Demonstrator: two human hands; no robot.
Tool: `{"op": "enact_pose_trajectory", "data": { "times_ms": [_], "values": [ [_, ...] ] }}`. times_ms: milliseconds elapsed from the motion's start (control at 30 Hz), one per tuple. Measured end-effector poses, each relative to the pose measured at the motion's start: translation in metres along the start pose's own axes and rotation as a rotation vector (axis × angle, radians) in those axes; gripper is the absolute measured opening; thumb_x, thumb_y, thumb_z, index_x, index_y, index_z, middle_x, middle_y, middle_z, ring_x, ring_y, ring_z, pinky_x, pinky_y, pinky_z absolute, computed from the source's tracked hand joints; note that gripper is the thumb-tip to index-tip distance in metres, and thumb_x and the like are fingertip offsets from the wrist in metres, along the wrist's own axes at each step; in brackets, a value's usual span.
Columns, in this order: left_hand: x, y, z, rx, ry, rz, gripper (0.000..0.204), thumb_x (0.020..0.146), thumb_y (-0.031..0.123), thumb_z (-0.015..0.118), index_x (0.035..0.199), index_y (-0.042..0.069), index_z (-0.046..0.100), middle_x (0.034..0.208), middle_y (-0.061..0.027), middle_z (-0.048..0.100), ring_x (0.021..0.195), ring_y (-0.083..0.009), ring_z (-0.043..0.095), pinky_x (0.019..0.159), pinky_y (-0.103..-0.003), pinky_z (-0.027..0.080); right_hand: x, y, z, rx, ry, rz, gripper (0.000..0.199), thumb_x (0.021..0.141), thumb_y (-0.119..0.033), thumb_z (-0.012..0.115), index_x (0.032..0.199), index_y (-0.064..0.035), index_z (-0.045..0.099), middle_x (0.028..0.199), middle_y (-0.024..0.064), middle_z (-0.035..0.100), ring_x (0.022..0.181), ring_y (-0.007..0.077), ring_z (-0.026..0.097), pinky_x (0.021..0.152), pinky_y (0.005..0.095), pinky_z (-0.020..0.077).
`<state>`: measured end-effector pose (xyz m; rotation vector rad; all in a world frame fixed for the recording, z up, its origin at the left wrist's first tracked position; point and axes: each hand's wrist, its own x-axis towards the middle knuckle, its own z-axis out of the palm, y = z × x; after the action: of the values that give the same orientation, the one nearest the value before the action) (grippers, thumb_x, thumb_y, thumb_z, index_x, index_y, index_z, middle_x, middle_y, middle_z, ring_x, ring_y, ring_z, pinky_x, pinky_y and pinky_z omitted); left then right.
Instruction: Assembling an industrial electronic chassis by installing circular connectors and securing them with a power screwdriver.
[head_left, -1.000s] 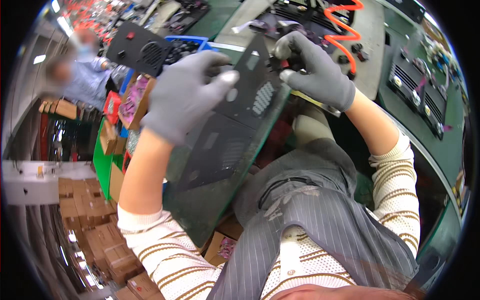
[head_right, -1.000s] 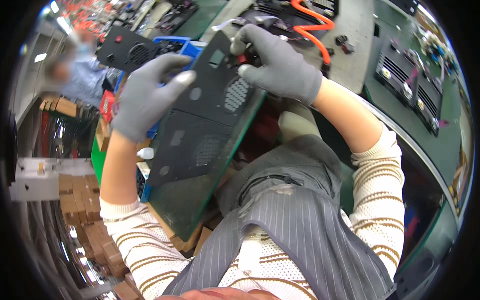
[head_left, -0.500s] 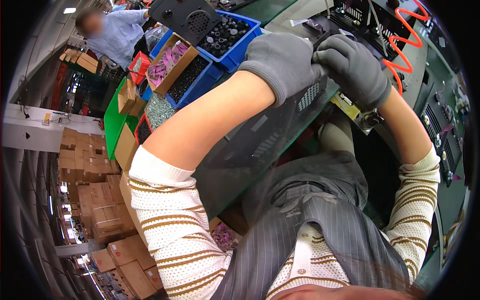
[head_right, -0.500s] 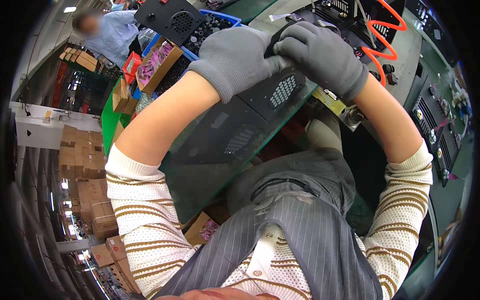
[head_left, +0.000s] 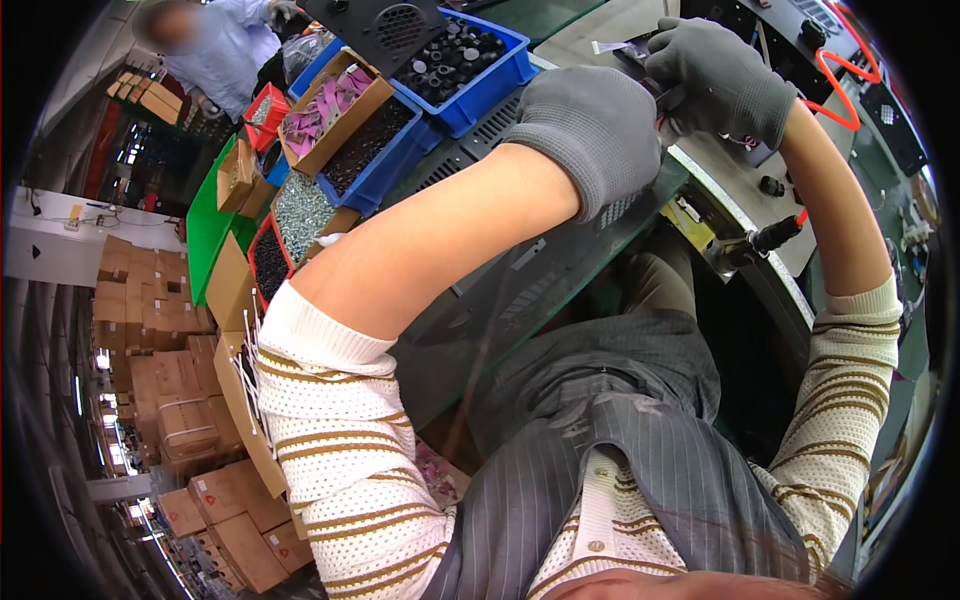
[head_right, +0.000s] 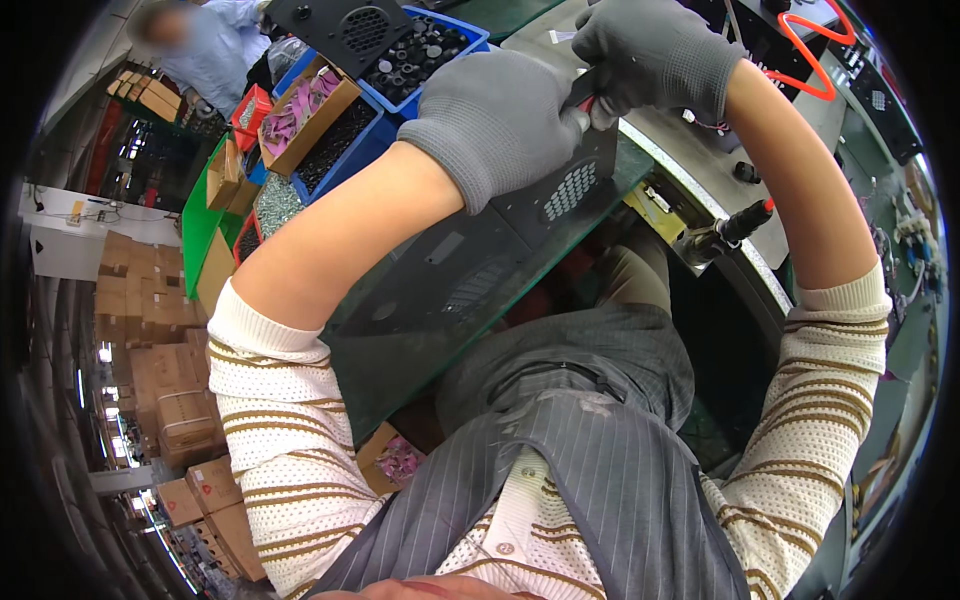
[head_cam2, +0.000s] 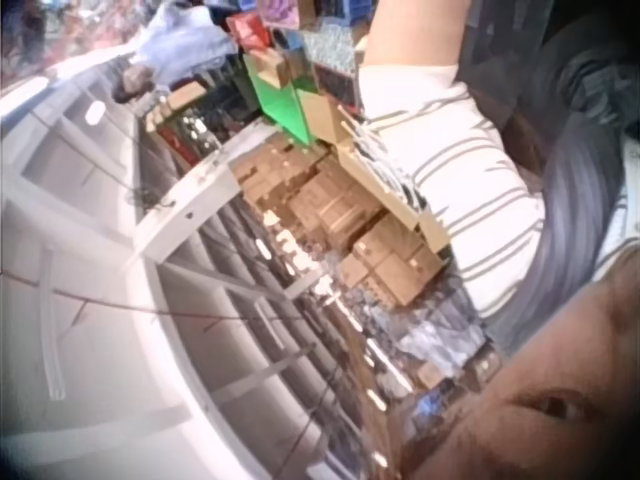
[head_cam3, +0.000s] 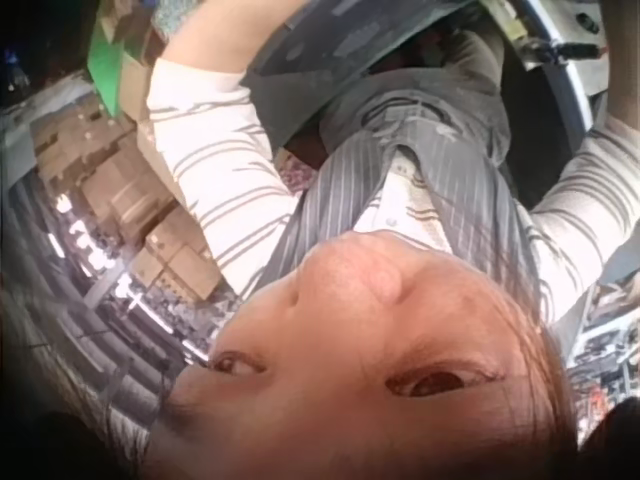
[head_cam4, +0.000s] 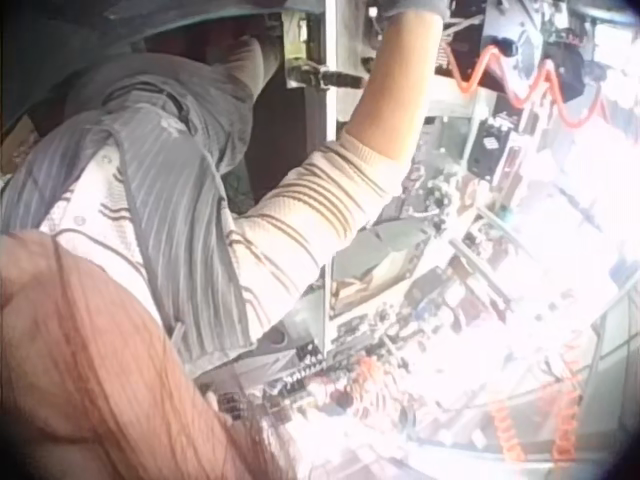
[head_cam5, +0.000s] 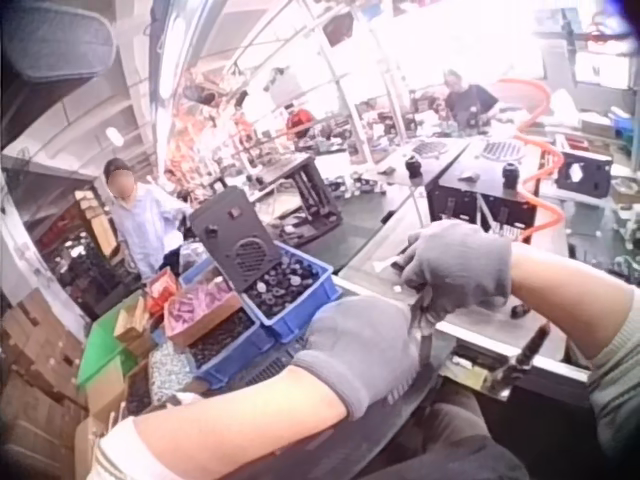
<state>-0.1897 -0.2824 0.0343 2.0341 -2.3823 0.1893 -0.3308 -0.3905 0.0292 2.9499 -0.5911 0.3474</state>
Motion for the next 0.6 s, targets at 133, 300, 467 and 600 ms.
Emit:
{"op": "enact_pose_trajectory", "data": {
  "times_ms": [133,300,467,600],
  "values": [
    [0.002,0.000,0.002,-0.039,0.010,0.006,0.032,0.086,0.039,0.054,0.095,0.011,0.067,0.086,-0.0143,0.067,0.083,-0.0306,0.066,0.071,-0.042,0.053,-0.020,-0.001,0.001,-0.042,0.095,0.017,0.040,0.054,-0.019,0.080,0.090,-0.0089,0.064,0.095,0.0068,0.059,0.094,0.0275,0.054,0.079,0.0391,0.0460],
    [-0.004,-0.005,0.003,-0.118,-0.017,0.006,0.034,0.086,0.042,0.054,0.092,0.011,0.067,0.080,-0.0124,0.067,0.078,-0.0295,0.066,0.068,-0.041,0.052,-0.127,-0.007,-0.003,0.461,1.011,0.281,0.021,0.085,0.000,0.057,0.105,0.0057,0.061,0.103,0.0123,0.066,0.094,0.0169,0.063,0.083,0.0282,0.0492],
    [-0.002,-0.003,0.006,-0.109,0.042,0.047,0.039,0.086,0.047,0.054,0.090,0.011,0.068,0.075,-0.0118,0.066,0.075,-0.0289,0.066,0.066,-0.041,0.052,-0.236,0.095,0.073,0.080,0.799,0.908,0.029,0.090,-0.012,0.057,0.117,-0.0006,0.059,0.110,0.0142,0.062,0.093,0.0190,0.061,0.081,0.0304,0.0481],
    [-0.006,-0.006,0.006,-0.106,-0.002,0.030,0.046,0.086,0.054,0.053,0.086,0.010,0.068,0.072,-0.0124,0.065,0.071,-0.0292,0.065,0.064,-0.040,0.052,-0.234,0.111,0.177,0.072,0.145,1.040,0.056,0.086,-0.035,0.059,0.135,-0.0133,0.043,0.120,0.0238,0.055,0.110,0.0388,0.054,0.095,0.0435,0.0404]
  ]
}}
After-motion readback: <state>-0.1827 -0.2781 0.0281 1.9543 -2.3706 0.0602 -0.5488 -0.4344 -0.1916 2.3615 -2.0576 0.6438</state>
